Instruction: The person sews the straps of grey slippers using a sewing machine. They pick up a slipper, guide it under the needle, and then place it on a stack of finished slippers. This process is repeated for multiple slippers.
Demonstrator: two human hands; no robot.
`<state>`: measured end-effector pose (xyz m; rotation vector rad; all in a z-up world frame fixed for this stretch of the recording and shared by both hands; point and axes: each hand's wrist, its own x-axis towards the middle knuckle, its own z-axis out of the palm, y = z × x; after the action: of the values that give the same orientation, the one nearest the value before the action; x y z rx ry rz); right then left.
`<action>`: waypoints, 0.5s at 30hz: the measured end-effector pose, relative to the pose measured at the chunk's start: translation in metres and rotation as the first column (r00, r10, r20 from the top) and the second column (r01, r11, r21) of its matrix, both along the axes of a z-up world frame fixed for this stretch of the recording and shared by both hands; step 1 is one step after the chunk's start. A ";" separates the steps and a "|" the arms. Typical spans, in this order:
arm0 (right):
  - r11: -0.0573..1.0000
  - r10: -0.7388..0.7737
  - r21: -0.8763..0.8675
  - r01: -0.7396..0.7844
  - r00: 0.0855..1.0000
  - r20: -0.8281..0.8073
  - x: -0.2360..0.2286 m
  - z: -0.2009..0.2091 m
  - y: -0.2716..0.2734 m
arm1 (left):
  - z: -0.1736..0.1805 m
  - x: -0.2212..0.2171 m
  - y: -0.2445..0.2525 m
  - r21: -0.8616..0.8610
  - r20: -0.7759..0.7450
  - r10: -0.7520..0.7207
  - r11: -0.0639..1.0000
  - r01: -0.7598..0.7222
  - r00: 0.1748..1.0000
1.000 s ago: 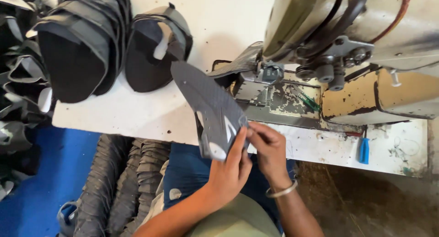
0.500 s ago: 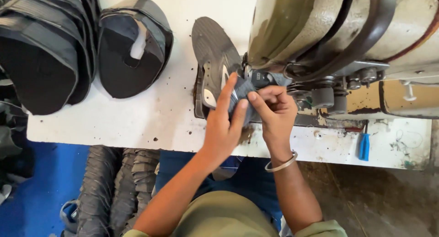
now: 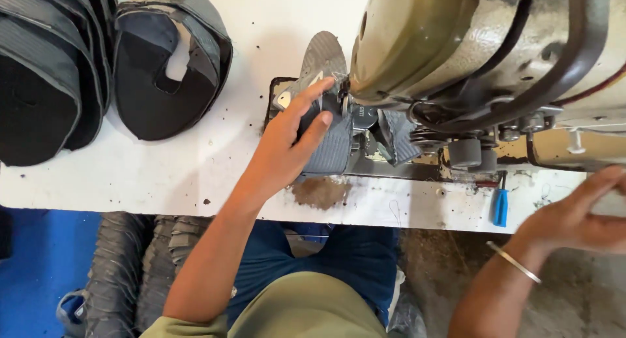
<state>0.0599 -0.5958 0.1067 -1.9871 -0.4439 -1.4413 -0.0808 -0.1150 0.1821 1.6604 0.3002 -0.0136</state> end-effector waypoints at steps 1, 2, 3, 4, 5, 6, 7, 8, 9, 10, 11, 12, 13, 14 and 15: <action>0.999 -0.027 -0.040 0.028 0.999 0.040 -0.006 0.000 0.012 | -0.007 -0.002 -0.001 0.018 0.154 -0.003 1.000 0.000 0.988; 0.996 -0.052 -0.073 0.059 0.995 0.086 -0.011 -0.001 0.026 | -0.013 -0.002 -0.001 0.042 0.310 -0.011 0.999 -0.002 0.951; 0.996 -0.051 -0.071 0.057 0.995 0.090 -0.015 0.007 0.041 | -0.013 -0.004 -0.002 0.043 0.314 -0.010 0.999 -0.004 0.949; 0.985 -0.069 -0.149 0.083 0.993 0.097 -0.021 0.015 0.055 | -0.013 -0.008 -0.003 0.031 0.328 -0.010 1.000 0.000 0.945; 0.968 -0.087 -0.225 0.109 0.991 0.106 -0.028 0.022 0.068 | -0.014 -0.013 -0.005 0.019 0.342 -0.011 1.000 0.005 0.939; 0.968 -0.089 -0.225 0.112 0.990 0.107 -0.027 0.028 0.062 | -0.014 -0.015 -0.006 0.020 0.343 -0.013 1.000 0.007 0.939; 0.974 -0.107 -0.196 0.117 0.992 0.062 -0.027 0.034 0.055 | -0.014 -0.016 -0.006 0.057 0.363 -0.023 0.998 0.003 0.931; 0.978 -0.123 -0.170 0.124 0.992 0.020 -0.026 0.042 0.047 | -0.015 -0.018 -0.007 0.090 0.385 -0.033 0.996 -0.002 0.922; 0.977 -0.125 -0.172 0.127 0.992 0.023 -0.033 0.051 0.048 | -0.016 -0.017 -0.008 0.088 0.387 -0.034 0.996 0.000 0.921; 0.999 0.008 0.042 -0.005 0.997 -0.075 -0.036 0.060 0.050 | -0.016 -0.016 -0.007 0.104 0.417 -0.031 0.994 -0.014 0.908; 0.957 0.174 0.260 -0.131 0.973 -0.149 -0.041 0.069 0.052 | -0.017 -0.016 -0.006 0.121 0.446 -0.028 0.992 -0.029 0.894; 0.956 0.181 0.260 -0.139 0.973 -0.144 -0.062 0.073 0.090 | -0.013 -0.016 -0.006 0.121 0.451 -0.022 0.992 -0.036 0.892; 0.946 0.305 0.002 -0.324 0.890 -0.339 -0.083 0.077 0.127 | -0.009 -0.016 -0.005 0.094 0.385 -0.009 0.995 -0.030 0.923; 0.831 0.346 -0.189 -0.524 0.751 -0.562 -0.108 0.081 0.162 | -0.006 -0.016 -0.006 0.065 0.314 -0.004 0.998 -0.017 0.950; 0.831 0.345 -0.191 -0.522 0.753 -0.560 -0.102 0.084 0.191 | -0.007 -0.016 -0.006 0.064 0.316 -0.005 0.998 -0.016 0.949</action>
<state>-0.0419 -0.4047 0.1910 -2.2221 -0.8956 -0.5317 -0.0968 -0.1206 0.1747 1.6971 0.0610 0.2678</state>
